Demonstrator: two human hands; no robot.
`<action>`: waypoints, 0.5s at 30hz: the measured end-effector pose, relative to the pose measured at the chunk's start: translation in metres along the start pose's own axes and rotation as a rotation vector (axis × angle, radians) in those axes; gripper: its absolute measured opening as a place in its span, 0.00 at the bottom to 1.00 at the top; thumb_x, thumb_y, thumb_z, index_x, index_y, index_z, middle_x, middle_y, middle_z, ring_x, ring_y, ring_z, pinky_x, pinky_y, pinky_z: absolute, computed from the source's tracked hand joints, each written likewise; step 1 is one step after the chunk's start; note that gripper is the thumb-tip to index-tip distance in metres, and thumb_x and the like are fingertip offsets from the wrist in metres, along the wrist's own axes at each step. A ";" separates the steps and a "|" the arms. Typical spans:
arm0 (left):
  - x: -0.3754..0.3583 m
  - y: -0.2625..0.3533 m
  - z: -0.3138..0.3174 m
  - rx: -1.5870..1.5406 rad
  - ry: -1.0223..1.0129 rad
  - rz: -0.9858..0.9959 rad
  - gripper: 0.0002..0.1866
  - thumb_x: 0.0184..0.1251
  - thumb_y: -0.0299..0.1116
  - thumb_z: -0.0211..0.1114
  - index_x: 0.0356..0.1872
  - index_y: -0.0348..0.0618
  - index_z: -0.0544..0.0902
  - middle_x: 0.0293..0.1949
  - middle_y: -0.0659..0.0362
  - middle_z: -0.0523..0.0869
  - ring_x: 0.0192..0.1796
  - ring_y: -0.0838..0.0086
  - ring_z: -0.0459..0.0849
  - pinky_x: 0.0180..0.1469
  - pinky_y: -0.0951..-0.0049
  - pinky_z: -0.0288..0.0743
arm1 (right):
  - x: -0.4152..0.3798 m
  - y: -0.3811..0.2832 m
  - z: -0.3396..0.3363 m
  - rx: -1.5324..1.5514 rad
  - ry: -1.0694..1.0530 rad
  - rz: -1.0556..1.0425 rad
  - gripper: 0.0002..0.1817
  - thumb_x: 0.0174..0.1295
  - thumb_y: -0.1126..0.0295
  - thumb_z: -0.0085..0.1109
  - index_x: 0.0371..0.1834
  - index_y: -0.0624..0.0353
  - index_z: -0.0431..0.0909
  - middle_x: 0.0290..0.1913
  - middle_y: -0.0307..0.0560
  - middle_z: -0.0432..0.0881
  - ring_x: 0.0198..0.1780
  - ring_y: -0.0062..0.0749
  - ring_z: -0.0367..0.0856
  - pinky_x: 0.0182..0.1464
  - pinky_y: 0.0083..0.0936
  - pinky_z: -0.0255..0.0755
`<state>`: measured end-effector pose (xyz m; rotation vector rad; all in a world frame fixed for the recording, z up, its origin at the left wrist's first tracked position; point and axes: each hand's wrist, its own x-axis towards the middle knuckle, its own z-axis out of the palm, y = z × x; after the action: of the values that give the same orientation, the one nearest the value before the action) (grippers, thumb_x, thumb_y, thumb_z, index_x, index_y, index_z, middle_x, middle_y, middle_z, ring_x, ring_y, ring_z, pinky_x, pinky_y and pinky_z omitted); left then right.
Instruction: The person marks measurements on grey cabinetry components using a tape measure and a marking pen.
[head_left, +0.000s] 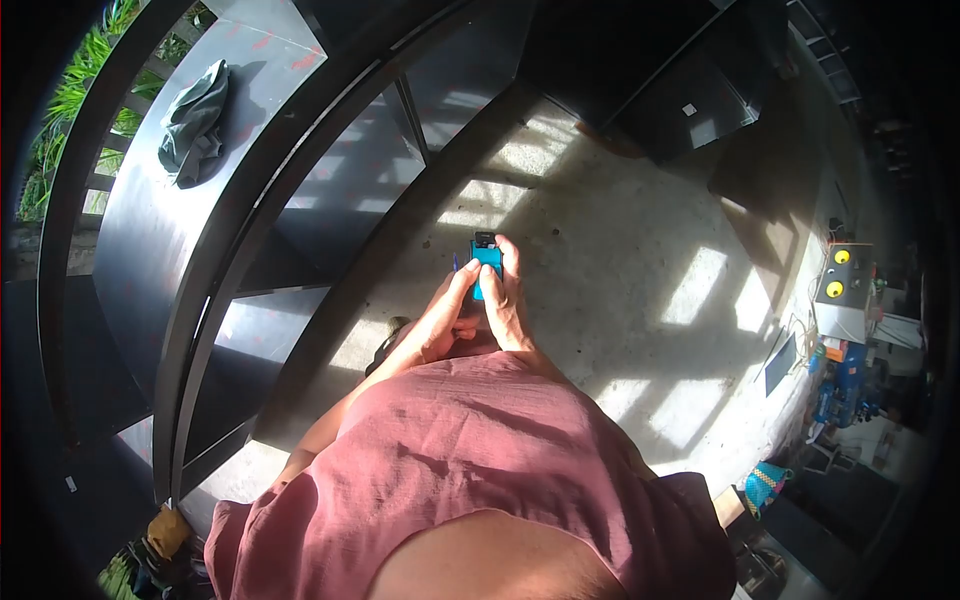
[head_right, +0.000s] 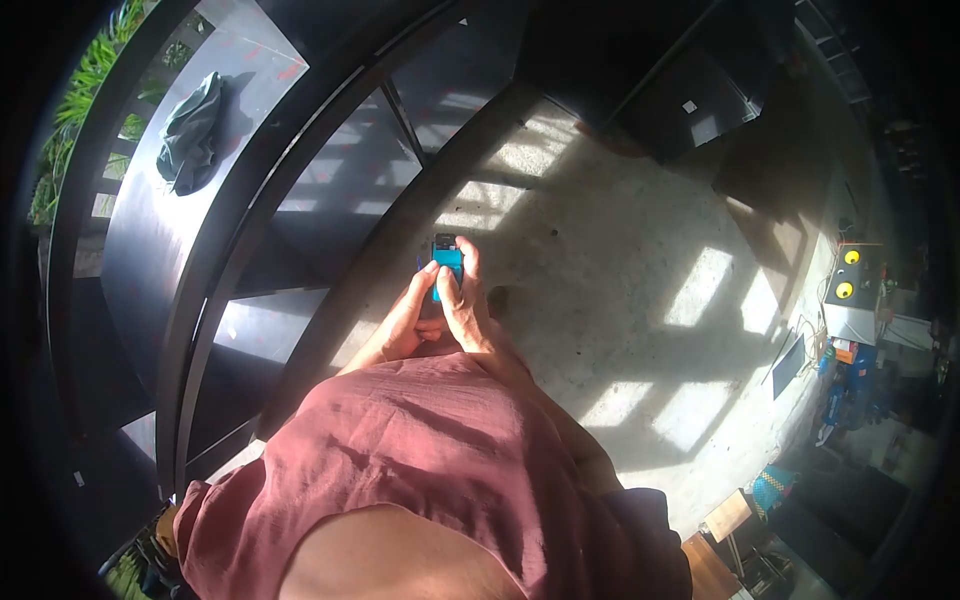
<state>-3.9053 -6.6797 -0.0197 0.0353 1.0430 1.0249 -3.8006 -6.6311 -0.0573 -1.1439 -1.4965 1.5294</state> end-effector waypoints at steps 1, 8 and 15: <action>0.007 -0.001 0.011 0.000 0.003 0.002 0.22 0.66 0.58 0.56 0.46 0.51 0.71 0.26 0.69 0.68 0.16 0.88 0.54 0.19 0.83 0.48 | 0.005 -0.002 -0.014 0.014 -0.013 -0.005 0.31 0.67 0.53 0.49 0.66 0.62 0.57 0.55 0.60 0.71 0.53 0.44 0.73 0.55 0.35 0.68; 0.080 -0.020 0.072 0.076 -0.034 0.230 0.33 0.63 0.58 0.59 0.61 0.48 0.63 0.28 0.66 0.69 0.17 0.87 0.58 0.18 0.83 0.50 | 0.048 -0.016 -0.098 0.030 -0.026 -0.229 0.33 0.65 0.57 0.54 0.66 0.60 0.52 0.58 0.59 0.70 0.59 0.44 0.71 0.62 0.38 0.65; 0.132 -0.029 0.140 0.223 -0.044 0.321 0.36 0.63 0.53 0.62 0.66 0.47 0.58 0.30 0.64 0.70 0.19 0.86 0.60 0.18 0.82 0.53 | 0.069 -0.002 -0.181 0.109 0.014 -0.195 0.34 0.66 0.56 0.53 0.69 0.61 0.52 0.63 0.59 0.66 0.63 0.45 0.67 0.65 0.36 0.62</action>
<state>-3.7699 -6.5425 -0.0483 0.4167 1.1293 1.1845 -3.6579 -6.4999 -0.0531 -0.9163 -1.4515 1.4476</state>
